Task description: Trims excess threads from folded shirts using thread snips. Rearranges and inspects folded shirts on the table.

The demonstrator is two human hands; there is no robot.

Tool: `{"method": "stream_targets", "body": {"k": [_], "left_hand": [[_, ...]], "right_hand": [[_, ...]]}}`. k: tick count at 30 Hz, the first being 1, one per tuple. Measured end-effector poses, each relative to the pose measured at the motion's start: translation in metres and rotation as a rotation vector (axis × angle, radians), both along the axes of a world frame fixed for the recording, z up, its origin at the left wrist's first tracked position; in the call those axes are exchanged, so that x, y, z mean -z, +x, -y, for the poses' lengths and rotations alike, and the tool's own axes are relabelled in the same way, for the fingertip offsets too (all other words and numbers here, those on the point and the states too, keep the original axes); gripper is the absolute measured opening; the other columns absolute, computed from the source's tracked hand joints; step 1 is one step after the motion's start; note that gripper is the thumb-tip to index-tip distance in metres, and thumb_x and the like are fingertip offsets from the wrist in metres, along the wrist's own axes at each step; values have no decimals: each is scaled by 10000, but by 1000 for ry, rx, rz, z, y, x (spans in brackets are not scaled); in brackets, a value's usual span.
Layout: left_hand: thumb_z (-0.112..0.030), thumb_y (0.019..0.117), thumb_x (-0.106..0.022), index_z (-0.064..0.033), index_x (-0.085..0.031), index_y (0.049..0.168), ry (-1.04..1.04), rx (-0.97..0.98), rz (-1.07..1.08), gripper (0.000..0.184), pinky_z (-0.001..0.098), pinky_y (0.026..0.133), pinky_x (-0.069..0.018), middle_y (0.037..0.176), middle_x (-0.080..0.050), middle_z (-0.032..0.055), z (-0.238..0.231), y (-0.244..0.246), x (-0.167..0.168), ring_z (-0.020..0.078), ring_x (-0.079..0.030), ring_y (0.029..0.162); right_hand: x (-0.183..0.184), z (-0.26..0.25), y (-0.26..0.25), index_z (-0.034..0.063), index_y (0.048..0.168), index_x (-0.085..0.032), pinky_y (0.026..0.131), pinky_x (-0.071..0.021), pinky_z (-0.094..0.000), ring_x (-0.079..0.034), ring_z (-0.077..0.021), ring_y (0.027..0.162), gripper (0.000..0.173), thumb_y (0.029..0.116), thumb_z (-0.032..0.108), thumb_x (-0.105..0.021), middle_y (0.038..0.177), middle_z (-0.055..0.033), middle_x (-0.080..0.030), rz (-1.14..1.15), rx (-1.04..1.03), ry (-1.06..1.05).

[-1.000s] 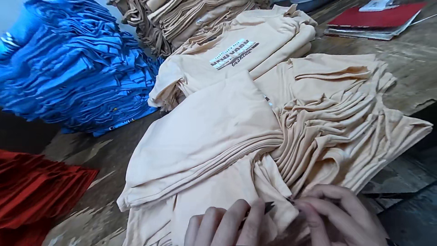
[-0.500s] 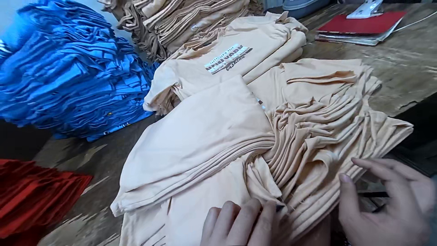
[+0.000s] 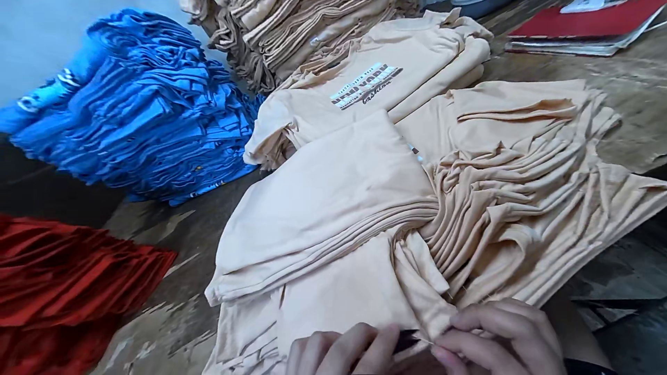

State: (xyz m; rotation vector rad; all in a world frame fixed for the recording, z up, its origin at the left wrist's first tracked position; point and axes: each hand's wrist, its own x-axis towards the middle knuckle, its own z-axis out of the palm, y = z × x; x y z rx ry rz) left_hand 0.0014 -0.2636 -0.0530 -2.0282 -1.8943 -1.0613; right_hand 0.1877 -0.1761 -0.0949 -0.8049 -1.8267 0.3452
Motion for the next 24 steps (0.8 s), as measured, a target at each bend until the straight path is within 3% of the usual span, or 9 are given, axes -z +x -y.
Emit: {"method": "stream_targets", "body": {"k": [3, 8, 11, 13, 16, 18, 20, 22, 24], "left_hand": [[-205, 982, -670, -214, -780, 1082, 1, 3, -6, 150, 343, 791, -419, 980, -721, -8, -4, 2, 3, 135, -595, 868], [-295, 943, -733, -166, -740, 1171, -64, 43, 116, 261, 347, 798, -473, 969, -660, 50, 1, -4, 8, 158, -604, 884], [-183, 901, -722, -128, -767, 968, -27, 104, 255, 98, 293, 731, -481, 815, -652, 23, 0, -11, 15, 127, -600, 783], [-162, 908, -704, -114, -746, 948, -17, 161, 378, 75, 198, 719, -507, 871, -632, 12, -2, -16, 9, 69, -604, 829], [-152, 863, -752, -103, -717, 984, -76, 206, 422, 135, 136, 727, -531, 971, -587, 33, -4, -20, 3, 33, -600, 893], [-224, 847, -816, -121, -745, 982, -86, 152, 309, 184, 173, 733, -510, 928, -611, 43, -7, -22, 11, 64, -598, 872], [-201, 859, -781, -138, -767, 927, -50, 125, 250, 93, 229, 736, -487, 860, -634, 34, -9, -25, 24, 96, -598, 831], [-179, 905, -718, -104, -744, 934, -21, 198, 289, 85, 225, 778, -505, 896, -646, 45, -10, -29, 27, 102, -611, 876], [-188, 971, -648, -72, -664, 955, -29, 333, 374, 118, 255, 830, -523, 984, -677, 69, -12, -32, 21, 121, -637, 946]], "right_hand": [[-2, 1, 2, 250, 936, -720, 998, -417, -292, -561, -73, 1110, 105, 949, 354, -718, 1061, 78, -653, -9, -26, 3], [4, 0, 11, 222, 1031, -676, 1020, -417, -325, -574, -120, 1108, 157, 937, 347, -691, 1074, 38, -649, 46, 33, 38], [1, 6, -3, 191, 1116, -662, 998, -426, -350, -599, -161, 1054, 286, 938, 410, -711, 1070, -9, -663, 87, -17, 145], [-7, 6, -18, 163, 1135, -650, 976, -433, -351, -600, -174, 1036, 334, 927, 410, -736, 1066, -45, -650, 66, -47, 106], [-14, -5, -30, 120, 1089, -677, 920, -497, -286, -618, -134, 1027, 205, 938, 241, -742, 1060, -52, -658, -64, -135, -22], [-13, -15, -24, 111, 1078, -681, 907, -519, -247, -614, -120, 1039, 174, 945, 216, -717, 1056, -51, -648, -95, -203, -37], [-7, -18, -17, 117, 1108, -691, 911, -511, -298, -619, -154, 1025, 267, 933, 311, -746, 1048, -70, -653, -45, -242, -17], [0, -14, -18, 143, 1125, -695, 939, -473, -371, -626, -190, 992, 339, 918, 403, -760, 1024, -77, -667, 33, -183, 33], [3, -5, -23, 171, 1110, -687, 975, -422, -372, -597, -182, 986, 233, 926, 311, -719, 1008, -52, -648, 32, -103, 70]]}}
